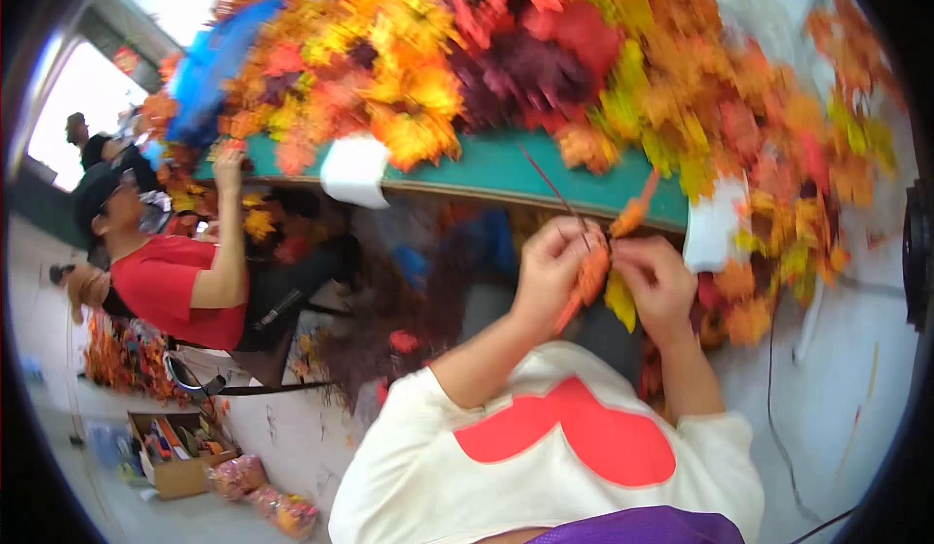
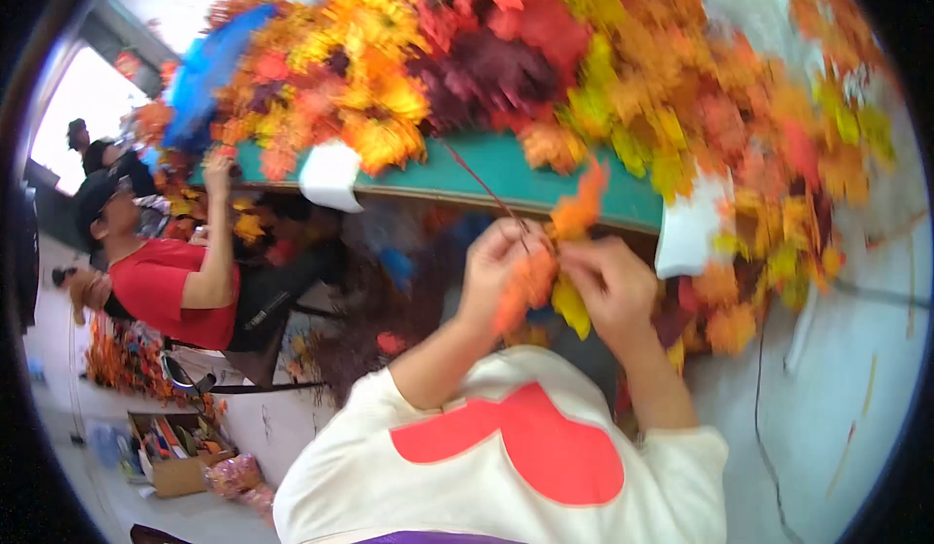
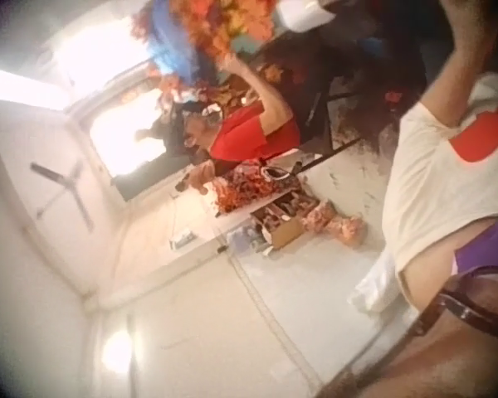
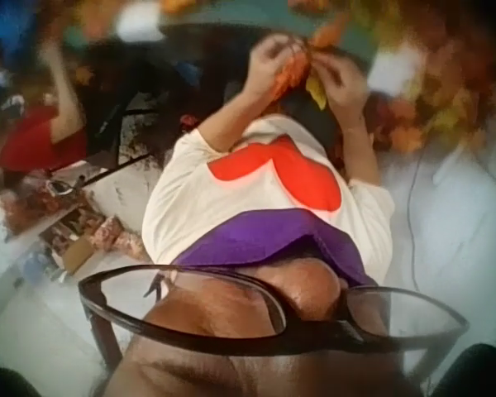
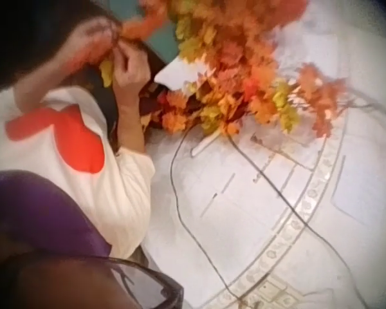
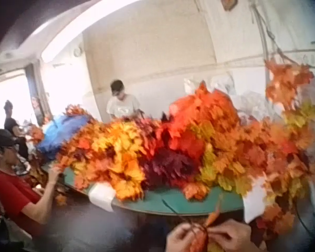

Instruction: The recorder attaches artificial maple leaves to plastic branches to create larger decorative branches.

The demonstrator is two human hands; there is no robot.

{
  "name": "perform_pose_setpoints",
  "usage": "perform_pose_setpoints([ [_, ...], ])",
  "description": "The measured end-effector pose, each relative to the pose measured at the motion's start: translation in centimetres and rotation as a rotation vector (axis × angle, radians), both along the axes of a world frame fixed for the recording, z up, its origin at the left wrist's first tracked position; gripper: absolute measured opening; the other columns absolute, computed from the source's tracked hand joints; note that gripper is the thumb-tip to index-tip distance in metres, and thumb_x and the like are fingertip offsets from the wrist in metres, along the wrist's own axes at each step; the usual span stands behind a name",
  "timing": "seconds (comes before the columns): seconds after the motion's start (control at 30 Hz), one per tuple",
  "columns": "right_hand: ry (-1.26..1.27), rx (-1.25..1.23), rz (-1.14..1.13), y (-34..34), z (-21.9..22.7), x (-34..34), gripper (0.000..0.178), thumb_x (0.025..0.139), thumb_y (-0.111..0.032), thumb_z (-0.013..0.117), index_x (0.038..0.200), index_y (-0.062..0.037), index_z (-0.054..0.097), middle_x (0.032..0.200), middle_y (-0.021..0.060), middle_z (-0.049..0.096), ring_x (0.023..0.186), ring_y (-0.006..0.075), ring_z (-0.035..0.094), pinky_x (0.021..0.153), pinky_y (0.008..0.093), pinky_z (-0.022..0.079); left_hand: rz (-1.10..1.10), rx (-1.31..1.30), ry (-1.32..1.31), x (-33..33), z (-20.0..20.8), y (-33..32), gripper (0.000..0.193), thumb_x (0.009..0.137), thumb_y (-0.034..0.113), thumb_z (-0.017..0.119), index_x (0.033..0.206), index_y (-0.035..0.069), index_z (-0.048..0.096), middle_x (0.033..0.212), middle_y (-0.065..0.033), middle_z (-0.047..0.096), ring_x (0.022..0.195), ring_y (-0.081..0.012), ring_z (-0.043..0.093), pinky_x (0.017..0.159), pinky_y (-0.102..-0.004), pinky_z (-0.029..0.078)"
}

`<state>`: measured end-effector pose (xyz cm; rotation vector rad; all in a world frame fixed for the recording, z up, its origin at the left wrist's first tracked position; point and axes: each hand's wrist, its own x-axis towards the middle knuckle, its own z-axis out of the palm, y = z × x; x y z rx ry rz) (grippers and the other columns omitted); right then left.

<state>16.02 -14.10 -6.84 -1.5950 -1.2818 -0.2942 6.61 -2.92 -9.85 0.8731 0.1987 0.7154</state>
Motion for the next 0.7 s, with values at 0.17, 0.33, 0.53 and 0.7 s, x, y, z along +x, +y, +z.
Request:
perform_pose_setpoints([
  [0.17, 0.177, -0.044, -0.008, -0.6, -0.2, -1.5, 0.011, 0.070, 0.004, 0.063, 0.079, -0.0012, 0.062, 0.072, 0.0104, 0.061, 0.067, 0.0211, 0.060, 0.061, 0.0283, 0.046, -0.042, 0.106, 0.060, -0.8, -0.8, -0.3, 0.012, 0.084, 0.008, 0.055, 0.094, 0.001, 0.056, 0.091, -0.0031, 0.058, 0.086, -0.0098, 0.054, 0.079, -0.0230, 0.043],
  [0.33, 0.198, 0.072, 0.026, 0.0, -1.1, -1.7, 0.010, 0.069, 0.002, 0.066, 0.077, -0.0020, 0.063, 0.071, 0.0108, 0.061, 0.065, 0.0227, 0.060, 0.060, 0.0293, 0.047, -0.088, 0.102, 0.031, -1.5, -0.4, -0.1, 0.013, 0.086, 0.008, 0.054, 0.096, 0.000, 0.056, 0.093, -0.0026, 0.057, 0.086, -0.0079, 0.053, 0.078, -0.0216, 0.043],
  [0.53, 0.073, 0.116, 0.080, 0.6, -0.9, -1.5, 0.012, 0.069, 0.003, 0.065, 0.080, -0.0018, 0.063, 0.074, 0.0116, 0.062, 0.068, 0.0231, 0.060, 0.062, 0.0294, 0.047, -0.021, 0.214, 0.012, -1.7, 0.0, 0.3, 0.013, 0.087, 0.010, 0.054, 0.096, 0.000, 0.055, 0.090, -0.0017, 0.057, 0.083, -0.0062, 0.053, 0.075, -0.0203, 0.044],
  [0.7, 0.085, 0.144, 0.051, 1.1, -1.0, -2.2, 0.011, 0.067, 0.002, 0.066, 0.077, -0.0023, 0.062, 0.070, 0.0102, 0.061, 0.059, 0.0180, 0.060, 0.053, 0.0254, 0.045, -0.082, 0.166, 0.046, -2.1, 0.4, 0.5, 0.012, 0.088, 0.009, 0.053, 0.097, 0.002, 0.055, 0.088, -0.0010, 0.057, 0.078, -0.0057, 0.053, 0.070, -0.0195, 0.045],
])
